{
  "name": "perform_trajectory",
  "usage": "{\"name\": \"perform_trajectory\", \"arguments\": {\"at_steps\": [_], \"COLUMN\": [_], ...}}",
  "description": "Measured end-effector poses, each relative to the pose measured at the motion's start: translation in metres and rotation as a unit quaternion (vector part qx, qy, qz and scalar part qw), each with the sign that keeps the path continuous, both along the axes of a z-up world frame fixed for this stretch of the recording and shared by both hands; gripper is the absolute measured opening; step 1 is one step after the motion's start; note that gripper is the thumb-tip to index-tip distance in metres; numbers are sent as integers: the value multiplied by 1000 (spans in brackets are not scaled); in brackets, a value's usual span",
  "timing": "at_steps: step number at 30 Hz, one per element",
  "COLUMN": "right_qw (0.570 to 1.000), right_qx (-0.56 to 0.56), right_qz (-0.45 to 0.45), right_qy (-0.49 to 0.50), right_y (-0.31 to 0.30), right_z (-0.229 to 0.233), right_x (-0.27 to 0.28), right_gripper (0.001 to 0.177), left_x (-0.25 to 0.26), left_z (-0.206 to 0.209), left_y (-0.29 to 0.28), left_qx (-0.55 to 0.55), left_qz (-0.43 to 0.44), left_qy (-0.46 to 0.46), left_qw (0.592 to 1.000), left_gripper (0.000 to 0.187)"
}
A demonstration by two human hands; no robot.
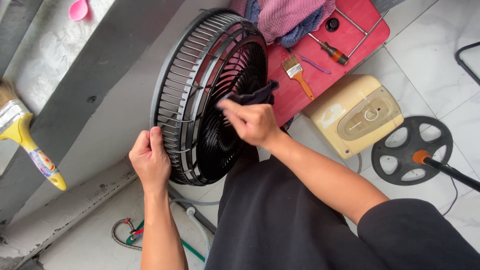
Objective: The person is cleaning the grills of an electric fan using a cloth to wipe away dust.
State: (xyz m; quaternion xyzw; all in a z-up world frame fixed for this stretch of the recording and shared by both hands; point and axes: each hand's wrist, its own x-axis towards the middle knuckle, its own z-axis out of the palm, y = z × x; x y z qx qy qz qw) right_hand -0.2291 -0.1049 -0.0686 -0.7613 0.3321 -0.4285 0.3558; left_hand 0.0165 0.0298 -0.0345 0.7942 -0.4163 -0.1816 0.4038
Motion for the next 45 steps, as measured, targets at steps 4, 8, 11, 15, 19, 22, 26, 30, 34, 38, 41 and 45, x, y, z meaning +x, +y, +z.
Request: {"name": "perform_trajectory", "arguments": {"at_steps": [4,8,11,15,19,22,26,30,34,38,41,45], "right_qw": [996,969,932,944,979,989,994,996,999,992,985,986], "right_qx": [56,242,319,274,148,63,6,-13,26,95,146,153], "right_qz": [-35,-9,-77,-91,-47,-18,-5,6,-31,-77,-84,-42], "right_qy": [61,-52,-155,-157,-134,-129,-113,-83,-11,26,36,-59], "right_y": [-9,-11,-2,6,14,17,11,6,3,9,7,0], "right_z": [-13,-8,-4,19,15,-7,-7,-15,-31,-34,-18,-16], "right_x": [-10,-5,-15,-4,15,14,14,4,-12,-15,-10,-19], "right_gripper": [25,24,27,26,26,27,23,22,26,28,26,24], "left_x": [-1,-2,-3,-5,-1,-4,-4,1,0,-6,-10,-17], "left_z": [2,6,4,5,2,2,1,-3,-8,-6,1,24], "left_y": [-1,-5,-3,-3,-5,-3,1,9,12,12,7,-2], "left_qx": [-2,-8,-6,-2,-11,-16,-18,-16,-31,-35,-38,-18], "left_qz": [14,21,19,15,1,-3,-16,-27,-22,-2,11,8], "left_qy": [0,-17,-5,-3,3,6,5,-5,4,1,-19,1], "left_qw": [1000,1000,1000,1000,1000,1000,1000,999,999,999,999,1000], "left_gripper": [49,49,48,48,49,50,50,54,51,49,47,32]}}
